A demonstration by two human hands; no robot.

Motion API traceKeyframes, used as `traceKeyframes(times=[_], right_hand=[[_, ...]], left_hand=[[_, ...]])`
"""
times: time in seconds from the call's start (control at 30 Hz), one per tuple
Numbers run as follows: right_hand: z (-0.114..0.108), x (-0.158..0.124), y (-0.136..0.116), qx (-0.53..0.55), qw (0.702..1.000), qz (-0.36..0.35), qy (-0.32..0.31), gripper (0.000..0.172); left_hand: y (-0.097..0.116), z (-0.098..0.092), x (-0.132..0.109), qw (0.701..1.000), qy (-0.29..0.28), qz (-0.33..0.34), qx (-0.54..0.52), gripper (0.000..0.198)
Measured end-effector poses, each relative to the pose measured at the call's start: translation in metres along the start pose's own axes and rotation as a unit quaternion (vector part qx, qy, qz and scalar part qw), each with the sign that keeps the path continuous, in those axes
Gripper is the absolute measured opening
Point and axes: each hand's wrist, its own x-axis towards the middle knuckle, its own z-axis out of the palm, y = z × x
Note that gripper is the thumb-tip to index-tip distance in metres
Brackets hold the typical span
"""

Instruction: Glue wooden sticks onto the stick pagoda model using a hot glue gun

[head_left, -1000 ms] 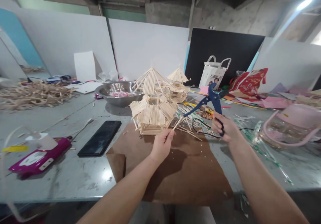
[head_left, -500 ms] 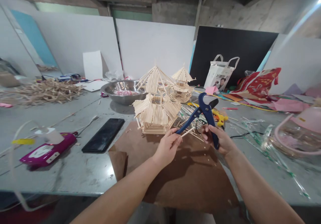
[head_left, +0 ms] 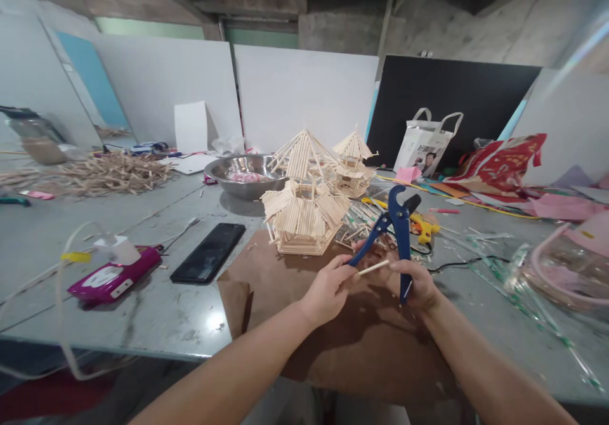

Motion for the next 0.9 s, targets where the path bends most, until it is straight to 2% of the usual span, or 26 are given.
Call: traceKeyframes(times=[0.1, 0.2, 0.27, 0.33, 0.4, 0.5, 0.57, 0.77, 0.9], right_hand=[[0.000, 0.001, 0.000, -0.023, 0.998, -0.022, 0.048, 0.023], [-0.010, 0.000, -0.001, -0.111, 0.987, -0.053, 0.108, 0.021], [-0.018, -0.002, -0.003, -0.202, 0.965, -0.080, 0.145, 0.023], [-0.024, -0.004, -0.006, -0.315, 0.930, -0.098, 0.165, 0.023], [-0.026, -0.004, -0.008, -0.443, 0.876, -0.103, 0.163, 0.023], [-0.025, -0.001, -0.006, -0.582, 0.793, -0.102, 0.147, 0.039], [-0.026, 0.002, -0.003, -0.627, 0.761, -0.085, 0.145, 0.047], [-0.030, 0.005, 0.005, -0.675, 0.724, -0.061, 0.128, 0.049], [-0.028, 0.005, 0.009, -0.701, 0.706, -0.074, 0.075, 0.052]], left_hand=[[-0.001, 0.000, 0.002, 1.000, 0.009, 0.011, 0.009, 0.021], [-0.005, -0.007, 0.005, 0.996, 0.078, -0.027, 0.037, 0.023], [-0.009, -0.013, 0.006, 0.990, 0.114, -0.068, 0.048, 0.025], [-0.012, -0.019, 0.007, 0.985, 0.137, -0.096, 0.044, 0.028], [-0.013, -0.023, 0.008, 0.981, 0.155, -0.108, 0.033, 0.029], [-0.013, -0.025, 0.009, 0.982, 0.153, -0.113, 0.015, 0.029], [-0.013, -0.025, 0.009, 0.982, 0.146, -0.118, 0.001, 0.028], [-0.017, -0.021, 0.008, 0.979, 0.141, -0.132, -0.058, 0.028], [-0.018, -0.019, 0.008, 0.983, 0.117, -0.120, -0.069, 0.029]])
